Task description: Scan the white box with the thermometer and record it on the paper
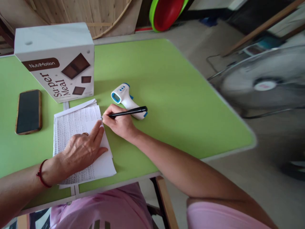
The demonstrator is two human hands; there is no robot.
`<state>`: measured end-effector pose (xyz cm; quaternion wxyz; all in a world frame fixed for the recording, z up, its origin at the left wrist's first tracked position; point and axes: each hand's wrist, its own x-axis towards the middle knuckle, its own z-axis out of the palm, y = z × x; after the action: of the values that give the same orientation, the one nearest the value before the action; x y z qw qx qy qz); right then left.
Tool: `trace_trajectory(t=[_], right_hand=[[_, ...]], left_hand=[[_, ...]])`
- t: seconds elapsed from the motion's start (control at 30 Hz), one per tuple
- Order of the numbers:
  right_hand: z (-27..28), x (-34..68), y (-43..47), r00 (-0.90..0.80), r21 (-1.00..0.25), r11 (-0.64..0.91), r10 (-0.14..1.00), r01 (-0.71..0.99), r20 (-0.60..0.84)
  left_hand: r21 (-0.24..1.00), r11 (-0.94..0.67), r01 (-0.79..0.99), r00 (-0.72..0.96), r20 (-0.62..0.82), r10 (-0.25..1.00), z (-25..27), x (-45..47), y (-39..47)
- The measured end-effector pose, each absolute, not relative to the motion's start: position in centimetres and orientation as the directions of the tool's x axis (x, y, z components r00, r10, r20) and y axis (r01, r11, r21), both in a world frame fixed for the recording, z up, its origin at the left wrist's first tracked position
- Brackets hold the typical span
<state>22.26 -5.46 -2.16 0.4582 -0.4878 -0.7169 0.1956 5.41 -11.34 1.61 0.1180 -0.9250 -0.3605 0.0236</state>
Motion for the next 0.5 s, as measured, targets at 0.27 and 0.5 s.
trace_trajectory(t=[0.27, 0.5], right_hand=[[-2.13, 22.24, -5.44, -0.112, -0.727, 0.434, 0.887, 0.532, 0.447], [-1.97, 22.28, -5.49, -0.115, -0.730, 0.408, 0.902, 0.548, 0.417]], left_hand=[[-0.247, -0.709, 0.660, 0.739, 0.044, 0.672, 1.52, 5.39, -11.42], [-0.247, -0.710, 0.660, 0.740, 0.052, 0.670, 1.15, 5.35, -11.48]])
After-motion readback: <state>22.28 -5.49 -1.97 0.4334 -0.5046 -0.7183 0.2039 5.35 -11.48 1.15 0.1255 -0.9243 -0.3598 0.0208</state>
